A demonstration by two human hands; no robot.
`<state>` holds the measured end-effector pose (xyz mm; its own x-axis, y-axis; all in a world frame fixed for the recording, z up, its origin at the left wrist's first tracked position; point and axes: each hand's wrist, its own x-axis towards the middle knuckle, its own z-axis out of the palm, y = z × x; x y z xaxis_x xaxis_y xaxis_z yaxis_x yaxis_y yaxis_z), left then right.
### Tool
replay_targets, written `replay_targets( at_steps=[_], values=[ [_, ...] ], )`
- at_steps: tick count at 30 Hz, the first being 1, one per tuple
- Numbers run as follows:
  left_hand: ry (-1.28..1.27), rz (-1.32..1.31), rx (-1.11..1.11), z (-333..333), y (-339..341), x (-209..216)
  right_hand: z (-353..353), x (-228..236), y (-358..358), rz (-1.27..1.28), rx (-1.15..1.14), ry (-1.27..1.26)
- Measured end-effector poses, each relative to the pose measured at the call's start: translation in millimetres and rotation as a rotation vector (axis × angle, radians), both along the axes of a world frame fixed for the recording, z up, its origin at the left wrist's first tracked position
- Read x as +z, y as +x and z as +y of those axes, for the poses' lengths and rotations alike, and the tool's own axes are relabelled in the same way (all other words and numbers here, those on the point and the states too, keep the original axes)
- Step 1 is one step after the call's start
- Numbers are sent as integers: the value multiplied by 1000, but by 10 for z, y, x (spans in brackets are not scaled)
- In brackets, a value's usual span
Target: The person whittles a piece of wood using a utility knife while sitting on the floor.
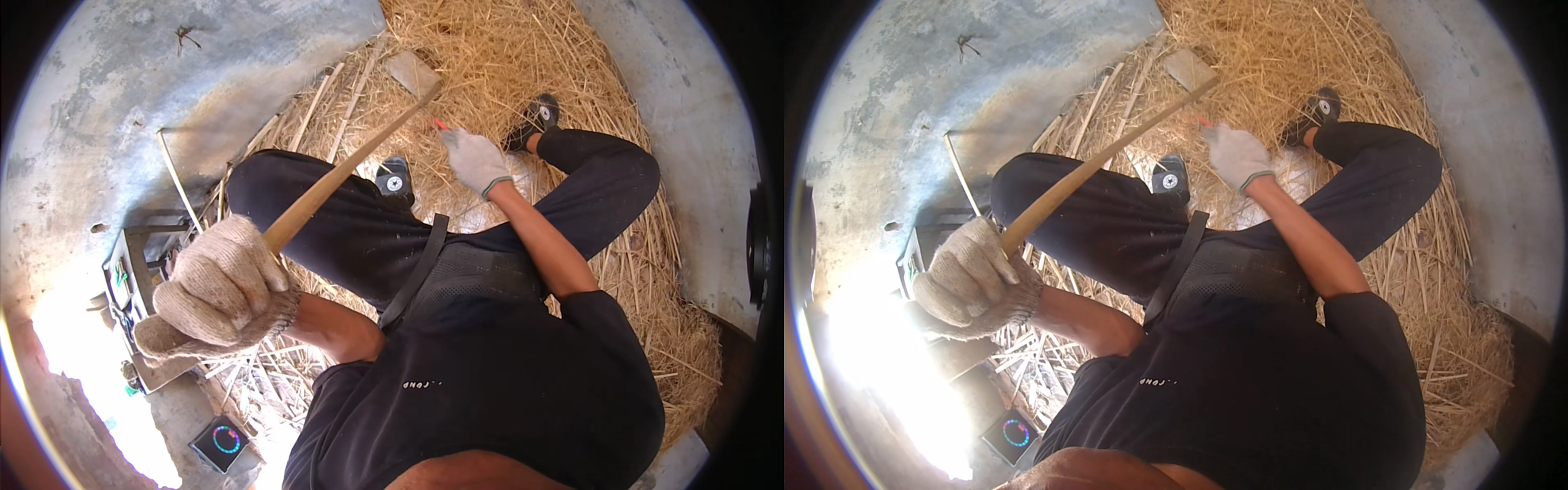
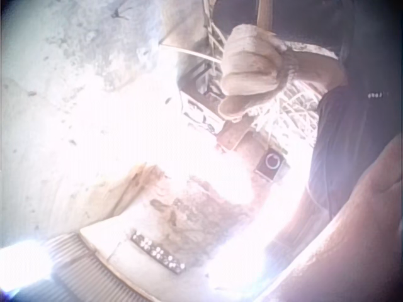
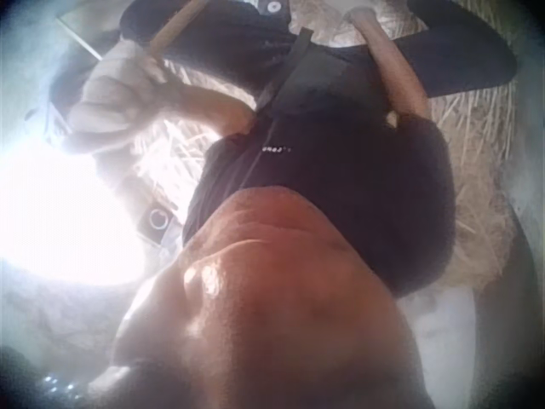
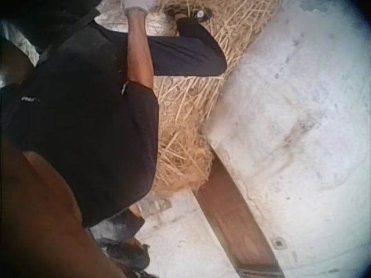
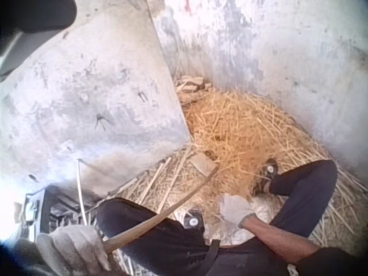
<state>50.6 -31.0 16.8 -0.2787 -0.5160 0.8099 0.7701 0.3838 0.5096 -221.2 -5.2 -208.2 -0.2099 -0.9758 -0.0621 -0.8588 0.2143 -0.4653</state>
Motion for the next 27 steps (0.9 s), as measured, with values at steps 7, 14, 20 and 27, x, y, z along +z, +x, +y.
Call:
replay_targets(
  at_steps=[7,14,20,27],
  values=[
    [-262,-170,-56,-128,-132,34,358,603,209,-170,45,-65],
    [-432,-250,-430,-407,29,141,574,1251,115,-131,76,-107],
    [-467,-234,-462,-433,-54,156,691,1630,332,-544,62,-282],
    [-529,-264,-491,-421,-185,213,741,1451,587,-504,302,-302]
  ],
)
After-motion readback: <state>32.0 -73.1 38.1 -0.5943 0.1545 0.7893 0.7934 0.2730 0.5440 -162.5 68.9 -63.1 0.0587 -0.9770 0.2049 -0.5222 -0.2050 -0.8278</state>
